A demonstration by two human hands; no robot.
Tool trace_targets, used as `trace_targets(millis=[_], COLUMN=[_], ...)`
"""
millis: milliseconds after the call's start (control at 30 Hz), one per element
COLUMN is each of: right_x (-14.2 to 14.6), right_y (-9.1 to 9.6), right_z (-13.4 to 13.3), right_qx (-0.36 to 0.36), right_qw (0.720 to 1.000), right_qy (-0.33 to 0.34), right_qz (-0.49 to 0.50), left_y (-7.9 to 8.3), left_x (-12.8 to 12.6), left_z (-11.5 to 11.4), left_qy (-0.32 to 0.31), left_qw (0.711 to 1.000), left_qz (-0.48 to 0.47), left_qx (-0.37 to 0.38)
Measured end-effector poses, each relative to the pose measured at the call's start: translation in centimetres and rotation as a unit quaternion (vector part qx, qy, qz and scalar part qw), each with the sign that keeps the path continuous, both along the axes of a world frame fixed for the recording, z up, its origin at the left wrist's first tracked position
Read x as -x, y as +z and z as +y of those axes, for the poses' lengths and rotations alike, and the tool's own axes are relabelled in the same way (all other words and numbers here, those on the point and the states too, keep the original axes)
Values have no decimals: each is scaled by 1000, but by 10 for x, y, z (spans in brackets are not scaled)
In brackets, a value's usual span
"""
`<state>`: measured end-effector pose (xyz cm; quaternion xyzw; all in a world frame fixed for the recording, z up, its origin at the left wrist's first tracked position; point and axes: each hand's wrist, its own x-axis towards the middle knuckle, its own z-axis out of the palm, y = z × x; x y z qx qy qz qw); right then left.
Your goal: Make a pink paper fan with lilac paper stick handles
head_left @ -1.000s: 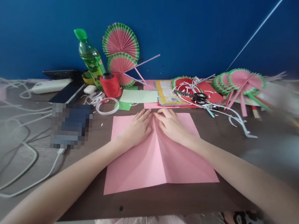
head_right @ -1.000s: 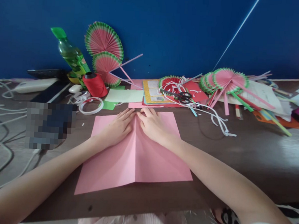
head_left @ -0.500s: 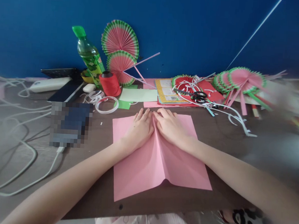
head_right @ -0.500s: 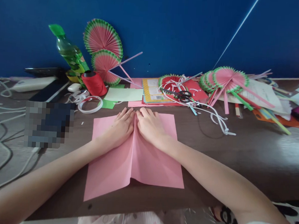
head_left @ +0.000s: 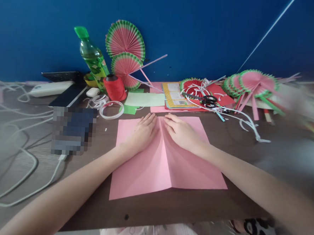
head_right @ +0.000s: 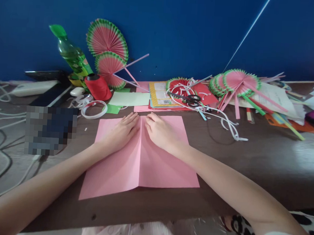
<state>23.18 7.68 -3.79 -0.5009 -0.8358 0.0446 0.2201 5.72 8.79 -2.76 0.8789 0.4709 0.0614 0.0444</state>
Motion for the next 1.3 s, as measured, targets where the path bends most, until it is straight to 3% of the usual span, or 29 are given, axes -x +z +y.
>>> trace_targets(millis=[267,667,1000,1200,1300], right_x=[4,5,-2,-4,-1], right_y=[0,5,1,3,7], right_z=[-12,-12,-8,-7,-11], right_qx=[43,70,56,-1,1], right_qw=[994,987,994,998,998], right_qy=[-16,-42,-34,-21,-21], right_qz=[-100,-136,-93,-59,-61], left_y=[-4,-3,-4,1,1], left_x=[-3,0,9,10,4], left_z=[-10,-12,-5,-9,-17], left_qy=[21,39,42,-8,-1], left_qw=[997,996,998,992,995], left_qz=[60,64,37,-11,-1], left_qx=[-36,-46,-31,-122,-102])
